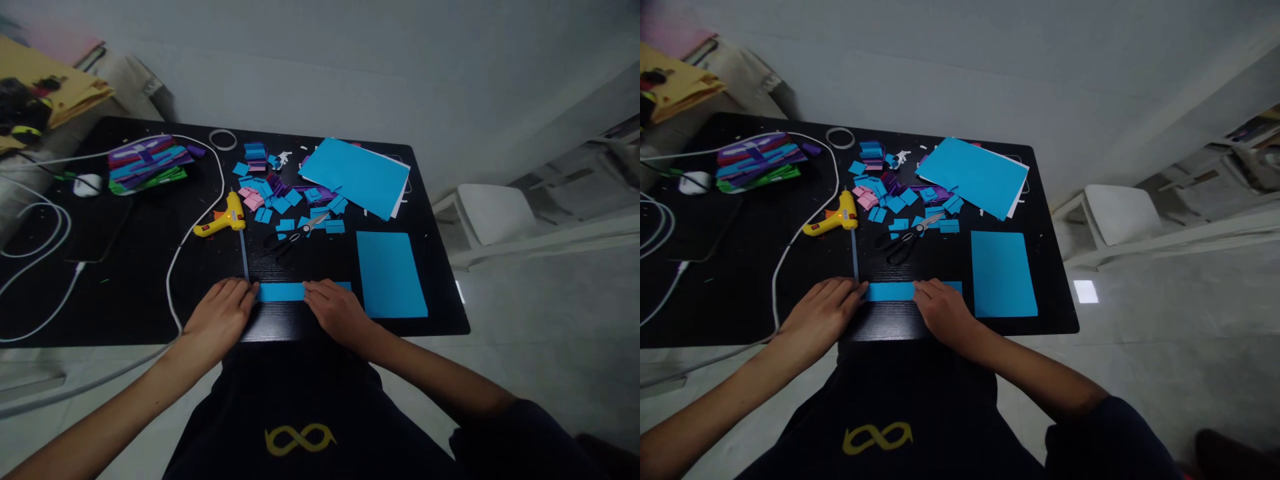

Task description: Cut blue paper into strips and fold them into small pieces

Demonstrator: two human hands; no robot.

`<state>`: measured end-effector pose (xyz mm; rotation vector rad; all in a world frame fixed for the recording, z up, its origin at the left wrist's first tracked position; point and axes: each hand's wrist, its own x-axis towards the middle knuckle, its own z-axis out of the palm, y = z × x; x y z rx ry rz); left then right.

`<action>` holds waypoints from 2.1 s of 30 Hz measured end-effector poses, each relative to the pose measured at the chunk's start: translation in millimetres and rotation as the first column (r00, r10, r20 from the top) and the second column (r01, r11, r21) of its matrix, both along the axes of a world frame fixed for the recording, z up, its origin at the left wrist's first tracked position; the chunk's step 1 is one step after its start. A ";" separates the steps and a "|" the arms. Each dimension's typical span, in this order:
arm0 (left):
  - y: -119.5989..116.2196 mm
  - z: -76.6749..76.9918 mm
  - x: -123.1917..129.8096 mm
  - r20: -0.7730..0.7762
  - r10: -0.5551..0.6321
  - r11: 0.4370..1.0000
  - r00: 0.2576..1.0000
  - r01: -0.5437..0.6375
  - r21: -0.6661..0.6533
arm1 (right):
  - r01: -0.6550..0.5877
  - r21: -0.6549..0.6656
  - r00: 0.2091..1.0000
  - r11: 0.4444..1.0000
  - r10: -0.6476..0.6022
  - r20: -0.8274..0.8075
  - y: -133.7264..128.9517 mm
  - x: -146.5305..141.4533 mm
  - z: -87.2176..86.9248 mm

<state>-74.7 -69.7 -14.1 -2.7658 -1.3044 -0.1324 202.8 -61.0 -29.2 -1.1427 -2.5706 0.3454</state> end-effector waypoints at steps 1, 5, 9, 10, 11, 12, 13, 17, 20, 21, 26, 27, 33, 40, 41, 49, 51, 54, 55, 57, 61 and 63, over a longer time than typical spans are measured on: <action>0.5 -0.7 -1.3 0.020 0.008 1.000 1.000 -0.008 -0.006 | 0.002 0.000 1.000 1.000 -0.002 0.002 -0.1 0.2 0.5; 4.9 -0.4 -1.9 0.066 0.040 0.999 0.997 -0.039 -0.009 | 0.019 0.020 1.000 1.000 -0.019 0.006 -0.1 0.2 0.6; 5.0 3.1 13.7 0.132 0.074 0.997 0.988 -0.074 -0.006 | 0.017 0.027 1.000 0.999 -0.017 0.004 -0.1 -1.4 -0.9; 2.8 2.7 20.9 0.166 0.062 0.998 0.984 -0.062 -0.005 | 0.014 0.029 1.000 0.999 -0.015 0.006 -0.2 -1.7 -1.5; -0.4 1.2 29.0 0.209 0.020 1.000 0.978 -0.019 -0.011 | 0.009 0.032 1.000 0.999 -0.009 0.004 -0.3 -2.0 -2.3; -4.1 -1.4 37.4 0.242 -0.019 0.999 0.970 0.027 -0.029 | 0.001 0.038 1.000 0.999 -0.001 -0.004 -0.5 -2.3 -3.3; -8.0 -4.9 45.5 0.266 -0.036 0.997 0.963 0.053 -0.056 | -0.009 0.041 1.000 0.999 0.010 -0.015 -0.8 -2.4 -4.5; -19.0 -21.0 64.5 0.316 0.012 0.991 0.949 0.030 -0.127 | -0.018 0.013 0.997 1.000 0.019 -0.074 -2.4 -0.3 -10.3; -20.0 -26.5 63.8 0.302 0.007 0.992 0.953 0.031 -0.123 | 0.041 0.005 0.993 0.999 -0.040 -0.110 -3.6 7.6 -11.3; -19.7 -26.8 62.4 0.294 0.001 0.992 0.956 0.036 -0.121 | 0.065 0.013 0.991 0.998 -0.063 -0.117 -3.8 11.9 -10.7; -19.4 -25.6 59.5 0.288 0.006 0.990 0.958 0.034 -0.135 | 0.126 0.052 0.988 0.991 -0.121 -0.092 -3.7 41.3 -4.3; -19.5 -25.6 59.8 0.291 0.010 0.990 0.957 0.032 -0.139 | 0.141 0.049 0.987 0.989 -0.137 -0.080 -3.7 46.6 -3.2; -16.9 -22.7 59.0 0.297 0.002 0.991 0.955 0.037 -0.126 | 0.176 0.045 0.984 0.983 -0.175 -0.043 -4.2 58.5 0.5; -17.8 -15.2 34.4 0.275 0.025 0.994 0.961 0.007 -0.114 | 0.183 -0.012 0.981 0.983 -0.183 -0.070 -1.0 56.6 3.0; -17.9 -14.8 31.0 0.276 0.031 0.993 0.961 0.003 -0.122 | 0.187 -0.027 0.979 0.982 -0.189 -0.071 0.6 57.0 3.7; 3.8 -8.6 52.4 0.342 0.058 0.996 0.938 -0.030 -0.088 | 0.153 -0.122 0.981 0.981 -0.165 -0.097 20.0 56.9 10.1; 12.7 -5.5 69.8 0.313 0.051 0.994 0.948 -0.018 -0.106 | 0.132 -0.143 0.983 0.981 -0.148 -0.113 28.0 54.1 11.3; 24.9 0.2 92.9 0.202 0.122 0.974 0.972 -0.078 -0.212 | 0.181 -0.149 0.970 0.972 -0.202 -0.136 48.0 50.8 17.2; 28.6 2.3 98.3 0.173 0.144 0.960 0.974 -0.095 -0.263 | 0.242 -0.139 0.954 0.960 -0.262 -0.144 56.5 50.0 21.0; 35.2 6.1 105.1 0.141 0.187 0.925 0.972 -0.126 -0.359 | 0.390 -0.102 0.896 0.915 -0.403 -0.188 73.7 48.5 31.0; 44.5 12.0 108.7 0.122 0.199 0.885 0.972 -0.125 -0.448 | 0.459 -0.117 0.816 0.881 -0.470 -0.336 98.1 41.5 49.6; 47.4 13.7 108.9 0.133 0.191 0.877 0.973 -0.108 -0.469 | 0.445 -0.125 0.819 0.887 -0.460 -0.345 102.9 36.0 52.9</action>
